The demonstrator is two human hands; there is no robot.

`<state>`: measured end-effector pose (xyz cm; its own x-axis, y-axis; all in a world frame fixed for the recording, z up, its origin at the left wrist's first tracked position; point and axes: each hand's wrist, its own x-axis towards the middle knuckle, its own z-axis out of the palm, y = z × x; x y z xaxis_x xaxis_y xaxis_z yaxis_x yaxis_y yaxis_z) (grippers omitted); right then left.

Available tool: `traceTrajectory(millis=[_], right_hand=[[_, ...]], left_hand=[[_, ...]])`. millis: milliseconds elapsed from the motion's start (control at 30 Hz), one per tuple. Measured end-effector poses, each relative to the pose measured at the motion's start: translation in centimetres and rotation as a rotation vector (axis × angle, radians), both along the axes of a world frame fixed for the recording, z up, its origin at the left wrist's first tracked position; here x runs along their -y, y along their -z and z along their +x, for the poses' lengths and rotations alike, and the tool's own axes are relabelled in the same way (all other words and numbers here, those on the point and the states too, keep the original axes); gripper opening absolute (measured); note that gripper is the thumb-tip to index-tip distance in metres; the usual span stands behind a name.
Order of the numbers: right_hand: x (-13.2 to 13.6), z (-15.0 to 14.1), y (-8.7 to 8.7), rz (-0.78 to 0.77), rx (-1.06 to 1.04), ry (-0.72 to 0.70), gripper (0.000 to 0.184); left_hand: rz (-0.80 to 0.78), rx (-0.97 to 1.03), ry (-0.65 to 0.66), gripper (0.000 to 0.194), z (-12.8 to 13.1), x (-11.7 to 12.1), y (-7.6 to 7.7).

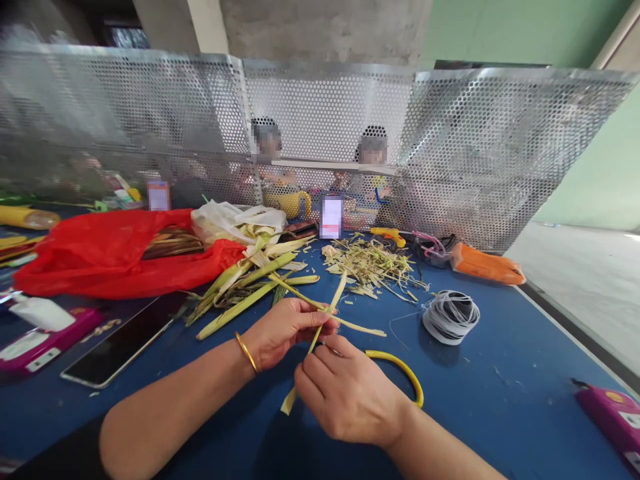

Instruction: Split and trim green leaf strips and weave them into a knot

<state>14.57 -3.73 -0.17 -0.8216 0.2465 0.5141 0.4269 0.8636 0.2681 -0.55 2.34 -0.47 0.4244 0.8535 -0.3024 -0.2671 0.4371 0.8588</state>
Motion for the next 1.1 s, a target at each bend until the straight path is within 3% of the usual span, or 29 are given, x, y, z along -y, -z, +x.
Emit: traceTrajectory(millis=[100,200,267,433,567,633,733,833,967,1100], right_hand=[[-0.6,0.8,-0.5,-0.040,-0.113,0.069,0.022],[-1.7,1.9,-0.8,-0.090,-0.309,0.414,0.022],[-2.3,2.4,-0.6,-0.211,-0.301,0.551,0.018],[-2.4,2.3,0.0,-0.448,-0.205,0.538,0.035],[-1.8,2.5,-1.2,-0.625,-0.251,0.530,0.041],[-1.8,3.1,-2.1,-0.839,-0.275,0.492,0.042],[-2.6,4.2,-2.8,-1.304,-0.344,0.349,0.045],[-3.6,4.5,-2.1,-1.607,-0.679,0.317,0.050],[-3.7,3.0,-0.4,-1.657,-1.167,0.344,0.038],[-3.1,1.5,0.5,-1.598,-1.347,0.370,0.035]], left_hand=[[0.004,-0.004,0.000,0.027,-0.2,-0.2,-0.2],[-0.005,0.012,-0.017,0.027,-0.4,-0.3,-0.6],[0.001,0.009,-0.019,0.027,-0.4,-0.2,-0.8],[0.112,-0.125,-0.054,0.031,0.0,-0.2,-0.3],[0.091,-0.159,-0.091,0.033,0.0,-0.6,-0.2],[0.080,-0.164,-0.071,0.036,-0.1,-0.6,-0.4],[0.066,-0.168,-0.014,0.038,-0.2,-0.5,-0.7],[0.029,-0.148,0.077,0.041,-0.3,-0.1,-0.9],[0.047,-0.169,0.186,0.043,-0.1,0.5,-0.7],[0.112,-0.273,0.219,0.034,0.3,1.0,-0.3]])
